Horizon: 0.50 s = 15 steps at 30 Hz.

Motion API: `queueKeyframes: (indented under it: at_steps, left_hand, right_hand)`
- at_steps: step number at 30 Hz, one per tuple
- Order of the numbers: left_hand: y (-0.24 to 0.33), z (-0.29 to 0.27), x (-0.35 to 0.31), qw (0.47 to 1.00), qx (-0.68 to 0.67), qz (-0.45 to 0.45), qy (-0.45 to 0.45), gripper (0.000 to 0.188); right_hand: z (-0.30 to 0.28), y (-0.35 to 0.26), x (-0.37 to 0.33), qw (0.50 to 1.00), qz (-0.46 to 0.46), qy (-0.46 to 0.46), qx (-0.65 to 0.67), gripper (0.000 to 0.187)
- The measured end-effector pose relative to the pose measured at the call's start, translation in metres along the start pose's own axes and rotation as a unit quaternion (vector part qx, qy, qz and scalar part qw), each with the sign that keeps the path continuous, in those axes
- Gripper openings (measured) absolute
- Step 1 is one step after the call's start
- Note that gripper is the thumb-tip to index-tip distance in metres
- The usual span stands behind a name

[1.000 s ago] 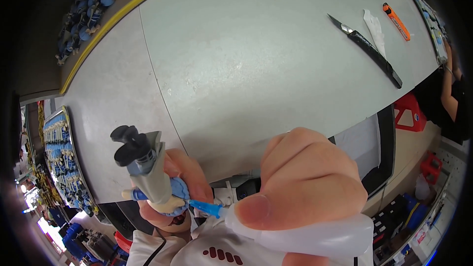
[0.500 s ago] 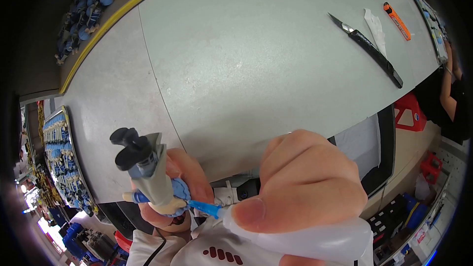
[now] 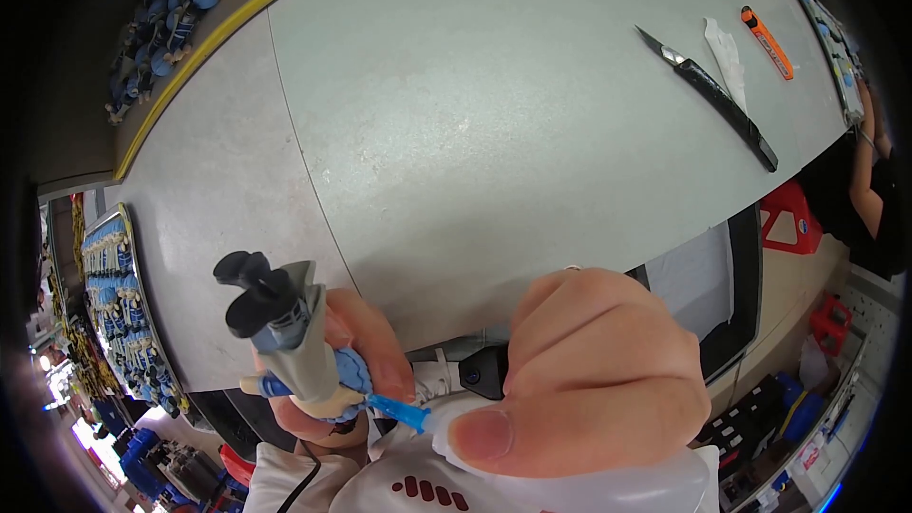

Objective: Assembling small plastic figurines by gluing parts together and cleaning edges at a workshop station.

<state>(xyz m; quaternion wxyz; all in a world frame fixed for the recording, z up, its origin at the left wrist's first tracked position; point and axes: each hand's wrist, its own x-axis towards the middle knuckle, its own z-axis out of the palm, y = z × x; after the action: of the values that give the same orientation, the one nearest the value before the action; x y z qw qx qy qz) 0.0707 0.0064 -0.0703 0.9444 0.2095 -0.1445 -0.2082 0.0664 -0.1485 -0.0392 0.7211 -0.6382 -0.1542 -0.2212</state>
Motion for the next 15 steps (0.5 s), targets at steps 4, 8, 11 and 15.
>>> queueKeyframes:
  at_steps: [4, 8, 11, 15]
  left_hand:
    - [0.001, -0.002, 0.001, 1.0, 0.004, -0.007, -0.009, 0.043]
    - [0.0, -0.002, 0.0, 1.0, 0.01, 0.003, -0.006, 0.042]
    - [-0.002, -0.001, -0.001, 1.0, 0.013, 0.012, 0.003, 0.041]
    - [0.002, 0.007, 0.005, 0.999, 0.019, -0.02, 0.031, 0.038]
  right_hand:
    - [0.002, 0.0, -0.002, 1.0, -0.007, 0.021, 0.005, 0.039]
    - [0.003, 0.001, -0.003, 1.0, -0.01, 0.023, 0.012, 0.039]
    - [0.004, 0.007, -0.005, 0.996, -0.048, 0.058, 0.051, 0.037]
    - [-0.011, 0.005, 0.006, 0.985, -0.082, 0.127, 0.079, 0.038]
